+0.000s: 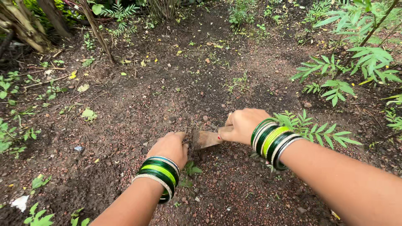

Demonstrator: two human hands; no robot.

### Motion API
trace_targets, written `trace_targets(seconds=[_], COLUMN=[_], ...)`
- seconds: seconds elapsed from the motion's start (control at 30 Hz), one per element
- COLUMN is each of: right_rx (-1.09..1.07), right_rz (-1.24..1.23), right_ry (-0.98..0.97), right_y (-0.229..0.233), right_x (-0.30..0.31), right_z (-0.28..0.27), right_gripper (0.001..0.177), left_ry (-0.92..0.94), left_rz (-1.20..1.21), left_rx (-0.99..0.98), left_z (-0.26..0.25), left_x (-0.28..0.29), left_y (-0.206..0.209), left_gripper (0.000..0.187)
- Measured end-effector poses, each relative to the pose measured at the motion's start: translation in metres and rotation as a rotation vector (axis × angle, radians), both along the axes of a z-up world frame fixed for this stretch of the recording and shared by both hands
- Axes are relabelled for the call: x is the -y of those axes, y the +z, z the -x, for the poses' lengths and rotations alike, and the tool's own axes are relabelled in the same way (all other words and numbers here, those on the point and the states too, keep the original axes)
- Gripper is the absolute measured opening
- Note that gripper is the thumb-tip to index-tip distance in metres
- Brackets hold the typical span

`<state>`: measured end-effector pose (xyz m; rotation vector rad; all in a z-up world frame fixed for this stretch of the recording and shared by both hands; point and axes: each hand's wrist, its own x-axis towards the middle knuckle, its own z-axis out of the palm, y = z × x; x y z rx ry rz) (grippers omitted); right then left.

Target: The person digs holes in the soil using a hand trowel and plants seedlings, packing the soil around their roots by hand.

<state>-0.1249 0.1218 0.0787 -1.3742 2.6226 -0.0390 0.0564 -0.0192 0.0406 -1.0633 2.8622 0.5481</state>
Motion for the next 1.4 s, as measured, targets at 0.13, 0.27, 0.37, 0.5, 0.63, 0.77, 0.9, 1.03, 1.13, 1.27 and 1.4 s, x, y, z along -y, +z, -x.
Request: trace_targets(seconds=[0.13, 0.27, 0.37, 0.5, 0.63, 0.77, 0.9, 1.03, 1.13, 1.27, 1.4], right_rx=[-0.125, -0.089, -0.048, 0.146, 0.178, 0.075, 0.13, 0.221, 0.263, 0.227, 0.026], right_rz=[0.038, 0.2, 0.397, 0.373, 0.384, 0.305, 0.315, 0.488, 0.458, 0.184, 0.307], right_ry=[0.154, 0.217, 0.264, 0.12, -0.208, -0.36, -0.553, -0.609, -0.555, -0.665, -0.229], right_y=[0.023, 0.036, 0.037, 0.037, 0.031, 0.009, -0.045, -0.118, -0.159, -0.15, -0.117], right_x=[-0.002, -0.008, -0.015, -0.023, -0.024, -0.015, -0.002, 0.005, 0.012, 0.021, 0.046], right_z=[-0.004, 0.005, 0.012, 0.009, 0.006, 0.018, 0.034, 0.058, 0.061, 0.043, 0.014], right_gripper=[0.044, 0.047, 0.05, 0.044, 0.044, 0.048, 0.047, 0.047, 0.052, 0.049, 0.056], left_ry=[-0.155, -0.313, -0.193, -0.248, -0.203, -0.116, -0.069, -0.001, 0.002, -0.026, -0.109], left_rz=[0.128, 0.224, 0.18, 0.268, 0.269, 0.266, 0.226, 0.149, 0.117, 0.11, 0.158], left_rx=[-0.084, -0.127, -0.072, 0.021, 0.222, 0.114, 0.084, 0.105, 0.178, 0.296, 0.36], left_z=[0.003, 0.01, 0.004, -0.005, -0.009, -0.016, -0.009, 0.001, 0.001, 0.006, 0.018], left_x=[0.005, 0.007, 0.009, 0.015, 0.02, 0.021, 0.022, 0.025, 0.032, 0.045, 0.061], left_y=[-0.025, -0.035, -0.024, -0.018, -0.021, -0.015, -0.011, -0.011, -0.02, -0.039, -0.058], left_gripper=[0.046, 0.043, 0.036, 0.037, 0.024, 0.021, 0.021, 0.035, 0.044, 0.045, 0.041])
